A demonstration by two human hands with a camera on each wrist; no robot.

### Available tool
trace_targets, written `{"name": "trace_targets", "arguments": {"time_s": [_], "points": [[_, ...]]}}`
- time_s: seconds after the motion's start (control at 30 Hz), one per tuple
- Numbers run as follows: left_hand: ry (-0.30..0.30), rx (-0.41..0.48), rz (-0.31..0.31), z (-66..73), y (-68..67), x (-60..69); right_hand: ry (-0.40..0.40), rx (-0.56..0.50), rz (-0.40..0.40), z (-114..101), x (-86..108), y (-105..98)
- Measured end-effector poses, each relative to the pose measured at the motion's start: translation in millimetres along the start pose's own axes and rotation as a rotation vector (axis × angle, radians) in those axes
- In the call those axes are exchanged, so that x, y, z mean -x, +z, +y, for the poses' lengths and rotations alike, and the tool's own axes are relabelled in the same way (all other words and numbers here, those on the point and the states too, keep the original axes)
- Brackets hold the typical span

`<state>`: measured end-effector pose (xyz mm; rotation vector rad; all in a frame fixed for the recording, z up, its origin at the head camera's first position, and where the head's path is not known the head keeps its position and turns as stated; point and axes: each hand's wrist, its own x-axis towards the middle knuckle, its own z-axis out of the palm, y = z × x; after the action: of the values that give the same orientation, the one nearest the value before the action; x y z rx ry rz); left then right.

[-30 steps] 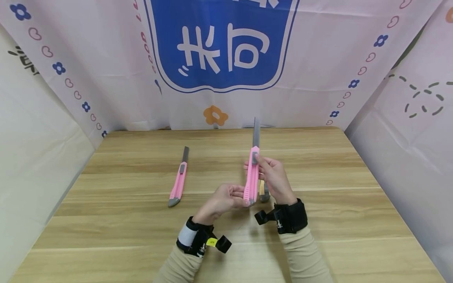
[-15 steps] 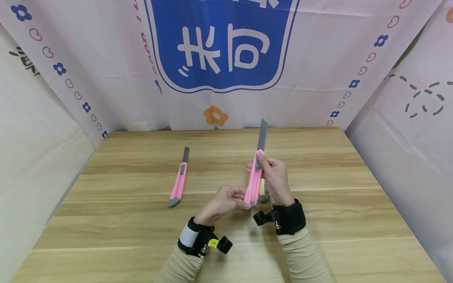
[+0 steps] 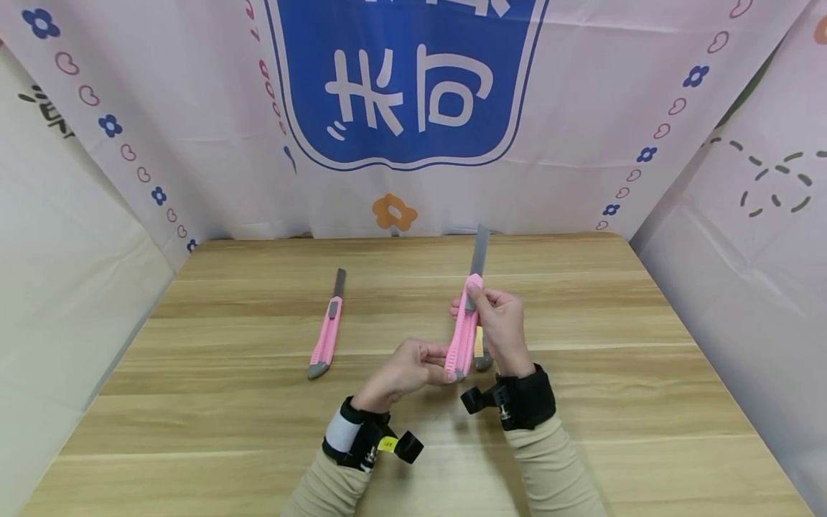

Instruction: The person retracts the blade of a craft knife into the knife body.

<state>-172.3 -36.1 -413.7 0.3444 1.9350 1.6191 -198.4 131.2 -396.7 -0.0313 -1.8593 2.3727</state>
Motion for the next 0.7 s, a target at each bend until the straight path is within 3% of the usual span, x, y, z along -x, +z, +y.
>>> {"name": "trace_targets", "arguments": {"time_s": [0.4,0.7], "points": [[-0.023,-0.016,0.002,1.7,-1.8,3.0,0.028,0.002,-0.009,-2.1,0.9,-0.1],[-0.033,-0.014,0.036,3.5,-2.0,2.5,0.136,0.047,-0.01,-4.5,-0.6,-0.5]]}}
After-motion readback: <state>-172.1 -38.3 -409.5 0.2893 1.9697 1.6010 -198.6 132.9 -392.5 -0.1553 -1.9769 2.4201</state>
